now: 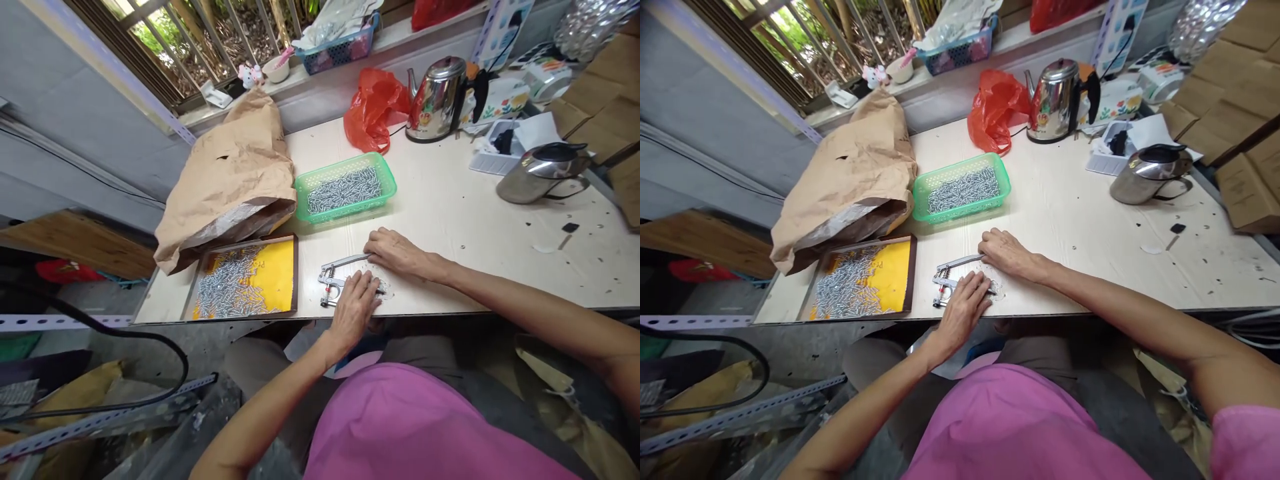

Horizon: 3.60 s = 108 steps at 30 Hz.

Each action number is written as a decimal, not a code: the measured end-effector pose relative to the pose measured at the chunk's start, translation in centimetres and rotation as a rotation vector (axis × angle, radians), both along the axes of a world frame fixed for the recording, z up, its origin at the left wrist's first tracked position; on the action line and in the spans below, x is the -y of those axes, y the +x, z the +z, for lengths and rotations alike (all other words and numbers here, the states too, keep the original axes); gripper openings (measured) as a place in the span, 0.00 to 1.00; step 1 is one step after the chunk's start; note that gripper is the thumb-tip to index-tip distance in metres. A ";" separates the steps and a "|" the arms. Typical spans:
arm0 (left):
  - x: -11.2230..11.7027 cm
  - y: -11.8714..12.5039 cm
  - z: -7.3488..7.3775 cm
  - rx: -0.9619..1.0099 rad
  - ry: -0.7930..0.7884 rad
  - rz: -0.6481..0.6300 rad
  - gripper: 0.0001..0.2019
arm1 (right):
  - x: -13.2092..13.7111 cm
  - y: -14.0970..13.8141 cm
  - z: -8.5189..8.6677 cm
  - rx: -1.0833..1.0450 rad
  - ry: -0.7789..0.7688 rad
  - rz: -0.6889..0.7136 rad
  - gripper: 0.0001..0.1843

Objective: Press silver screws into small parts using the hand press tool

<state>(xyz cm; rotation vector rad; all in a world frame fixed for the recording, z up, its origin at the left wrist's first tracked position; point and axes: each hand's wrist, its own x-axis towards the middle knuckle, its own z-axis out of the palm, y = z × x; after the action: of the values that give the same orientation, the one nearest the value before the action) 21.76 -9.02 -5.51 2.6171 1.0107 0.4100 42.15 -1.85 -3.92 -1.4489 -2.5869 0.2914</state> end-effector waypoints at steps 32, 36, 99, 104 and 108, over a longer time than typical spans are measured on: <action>-7.0 -21.7 4.8 -0.446 0.149 0.430 0.12 | -6.0 -4.4 6.9 -0.245 0.468 -0.177 0.10; -8.7 -22.5 5.1 -0.550 0.071 0.271 0.11 | -7.1 0.0 6.4 -0.088 0.527 -0.336 0.12; -5.4 -6.7 4.8 -0.090 -0.830 0.648 0.14 | 2.9 -2.4 1.5 -0.076 -0.060 -0.011 0.27; -4.4 -4.4 5.2 -0.205 -0.095 0.281 0.11 | 3.4 -2.7 0.8 -0.103 -0.021 -0.004 0.27; -6.3 -2.3 4.2 -0.259 -0.001 -0.054 0.28 | 3.5 -2.4 0.6 -0.104 -0.053 -0.024 0.40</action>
<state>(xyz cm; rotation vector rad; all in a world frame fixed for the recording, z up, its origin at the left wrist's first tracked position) 19.44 -2.73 -1.29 2.7398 1.0120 0.0578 39.76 -5.37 -3.27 -1.4402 -2.4962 0.4242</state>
